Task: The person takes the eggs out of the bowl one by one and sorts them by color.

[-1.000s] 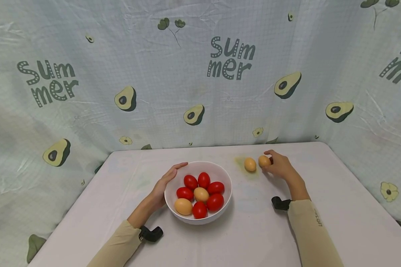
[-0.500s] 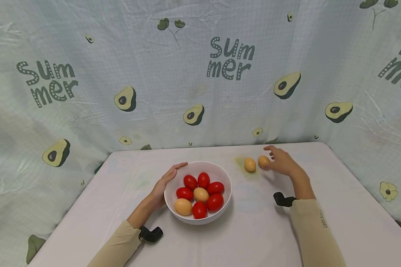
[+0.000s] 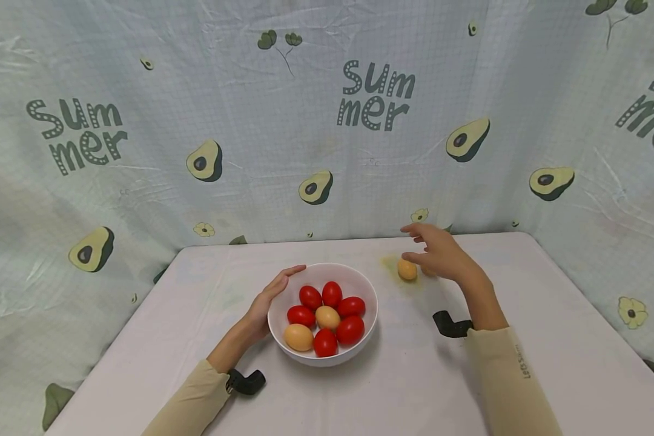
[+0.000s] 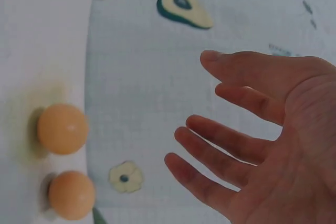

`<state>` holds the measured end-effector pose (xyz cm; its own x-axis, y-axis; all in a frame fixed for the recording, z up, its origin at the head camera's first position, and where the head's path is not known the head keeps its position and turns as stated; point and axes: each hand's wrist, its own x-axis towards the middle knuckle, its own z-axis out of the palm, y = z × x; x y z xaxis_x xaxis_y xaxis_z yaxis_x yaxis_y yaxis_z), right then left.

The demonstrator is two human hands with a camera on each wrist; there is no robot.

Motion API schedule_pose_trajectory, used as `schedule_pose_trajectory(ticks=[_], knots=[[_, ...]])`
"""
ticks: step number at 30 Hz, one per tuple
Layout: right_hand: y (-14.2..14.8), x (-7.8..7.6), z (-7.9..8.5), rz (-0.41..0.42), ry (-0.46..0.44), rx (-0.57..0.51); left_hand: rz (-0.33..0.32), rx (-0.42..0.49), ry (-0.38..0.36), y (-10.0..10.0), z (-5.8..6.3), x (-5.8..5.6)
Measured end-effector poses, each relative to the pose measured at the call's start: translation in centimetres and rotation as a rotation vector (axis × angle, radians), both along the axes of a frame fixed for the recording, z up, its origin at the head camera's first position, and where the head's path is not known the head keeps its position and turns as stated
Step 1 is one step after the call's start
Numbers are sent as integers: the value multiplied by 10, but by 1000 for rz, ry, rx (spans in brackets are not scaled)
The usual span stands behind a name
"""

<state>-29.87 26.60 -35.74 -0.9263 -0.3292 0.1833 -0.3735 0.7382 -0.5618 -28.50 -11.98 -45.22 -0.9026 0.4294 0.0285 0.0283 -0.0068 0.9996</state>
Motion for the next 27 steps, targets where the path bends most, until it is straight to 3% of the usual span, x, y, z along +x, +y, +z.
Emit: schedule_pose_trajectory(ticks=[8, 15, 27], knots=[[-32, 12, 11, 79, 63, -48, -11, -5, 1, 0, 0, 0], [-66, 24, 14, 196, 147, -126, -1, -6, 7, -1, 0, -2], [-119, 44, 1, 431, 90, -161, -3, -7, -8, 0, -1, -2]])
